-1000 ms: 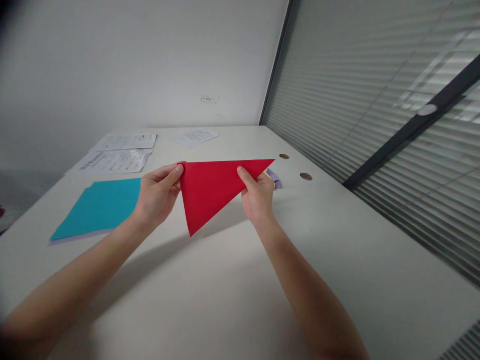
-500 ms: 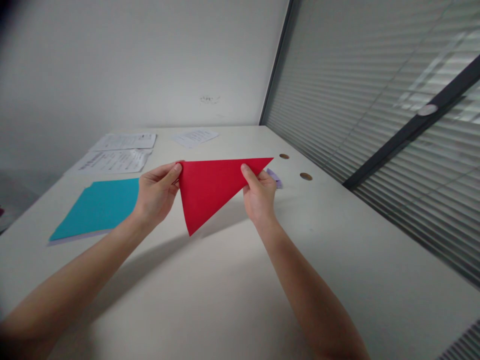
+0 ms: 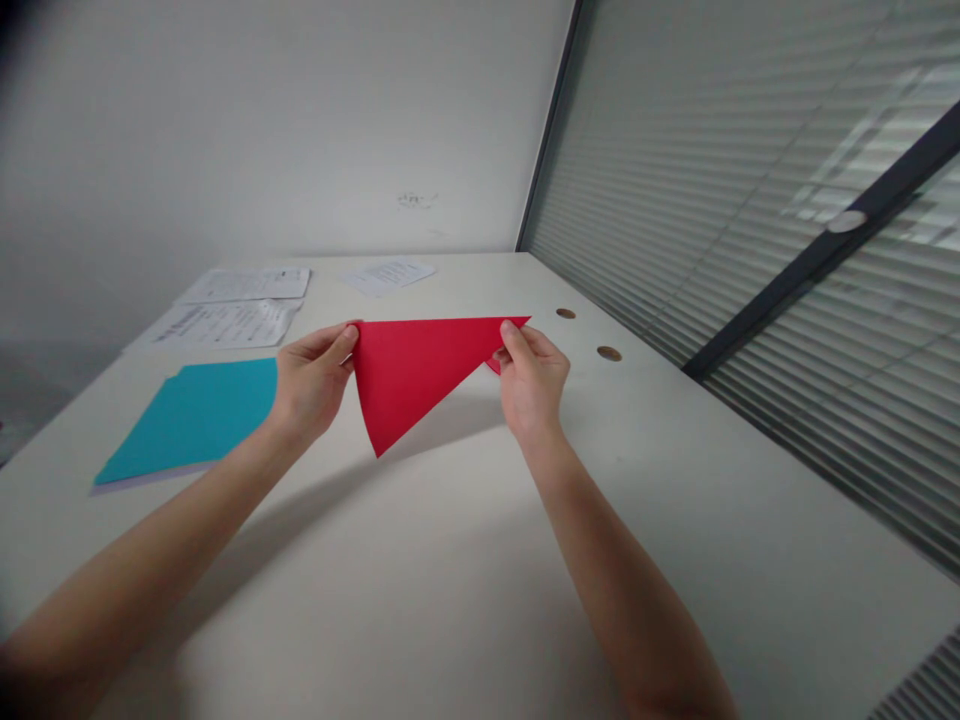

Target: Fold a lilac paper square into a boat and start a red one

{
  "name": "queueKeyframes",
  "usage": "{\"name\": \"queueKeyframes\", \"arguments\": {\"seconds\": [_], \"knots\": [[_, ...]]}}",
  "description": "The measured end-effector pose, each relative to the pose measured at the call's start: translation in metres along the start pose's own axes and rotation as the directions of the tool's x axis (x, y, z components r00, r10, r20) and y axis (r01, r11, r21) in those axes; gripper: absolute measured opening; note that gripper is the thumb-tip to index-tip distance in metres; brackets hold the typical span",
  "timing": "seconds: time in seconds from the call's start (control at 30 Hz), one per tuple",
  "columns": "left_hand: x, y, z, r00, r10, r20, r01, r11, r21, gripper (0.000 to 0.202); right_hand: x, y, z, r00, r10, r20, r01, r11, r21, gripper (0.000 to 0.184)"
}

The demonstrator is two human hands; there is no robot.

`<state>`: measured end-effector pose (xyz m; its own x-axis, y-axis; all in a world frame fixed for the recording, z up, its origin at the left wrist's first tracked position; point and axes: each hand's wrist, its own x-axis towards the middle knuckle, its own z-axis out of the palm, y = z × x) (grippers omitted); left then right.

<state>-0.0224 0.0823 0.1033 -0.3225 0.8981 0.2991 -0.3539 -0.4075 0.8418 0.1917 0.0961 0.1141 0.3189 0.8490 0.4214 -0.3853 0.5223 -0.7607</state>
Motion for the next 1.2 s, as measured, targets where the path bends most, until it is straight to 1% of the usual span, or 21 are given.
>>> {"name": "queueKeyframes", "arguments": {"seconds": [0.13, 0.23, 0.33, 0.5, 0.73, 0.83, 0.97, 1.1, 1.2], "knots": [[0.002, -0.001, -0.001, 1.0, -0.001, -0.002, 0.001, 1.0, -0.017, 0.021, 0.001, -0.003, -0.001, 1.0, 0.03, 0.009, -0.03, 0.999, -0.019, 0.021], [0.004, -0.001, -0.003, 1.0, 0.008, -0.01, -0.008, 1.0, -0.02, 0.021, 0.001, -0.004, -0.002, 0.999, 0.025, 0.026, -0.024, 0.999, -0.035, 0.027], [0.006, -0.001, -0.005, 1.0, 0.011, -0.015, -0.011, 1.0, -0.017, 0.021, 0.001, -0.002, -0.002, 0.999, 0.022, 0.037, -0.021, 0.999, -0.047, 0.028], [0.008, -0.002, -0.007, 1.0, 0.017, -0.006, -0.017, 1.0, -0.02, 0.02, 0.001, -0.001, -0.002, 0.999, 0.024, 0.021, -0.023, 0.998, -0.061, 0.03], [0.01, -0.003, -0.008, 1.0, 0.002, -0.008, -0.002, 1.0, -0.006, 0.021, 0.002, -0.002, -0.002, 0.998, 0.069, 0.01, -0.069, 0.997, -0.039, 0.03], [0.01, -0.002, -0.008, 1.0, -0.001, -0.008, 0.001, 1.0, -0.005, 0.021, 0.002, -0.002, -0.002, 0.997, 0.077, 0.017, -0.077, 0.997, -0.004, 0.028], [0.01, -0.002, -0.006, 1.0, -0.01, -0.007, 0.01, 1.0, -0.007, 0.021, 0.003, -0.003, -0.002, 0.995, 0.093, 0.034, -0.094, 0.995, 0.041, 0.021], [0.012, -0.002, -0.008, 1.0, -0.013, -0.013, 0.012, 1.0, -0.027, 0.021, 0.004, -0.004, -0.004, 0.996, 0.092, 0.009, -0.092, 0.995, 0.025, 0.016], [0.013, -0.003, -0.01, 1.0, -0.012, -0.017, 0.011, 1.0, -0.008, 0.021, 0.005, -0.003, -0.006, 0.995, 0.099, -0.006, -0.099, 0.995, 0.002, 0.016]]}}
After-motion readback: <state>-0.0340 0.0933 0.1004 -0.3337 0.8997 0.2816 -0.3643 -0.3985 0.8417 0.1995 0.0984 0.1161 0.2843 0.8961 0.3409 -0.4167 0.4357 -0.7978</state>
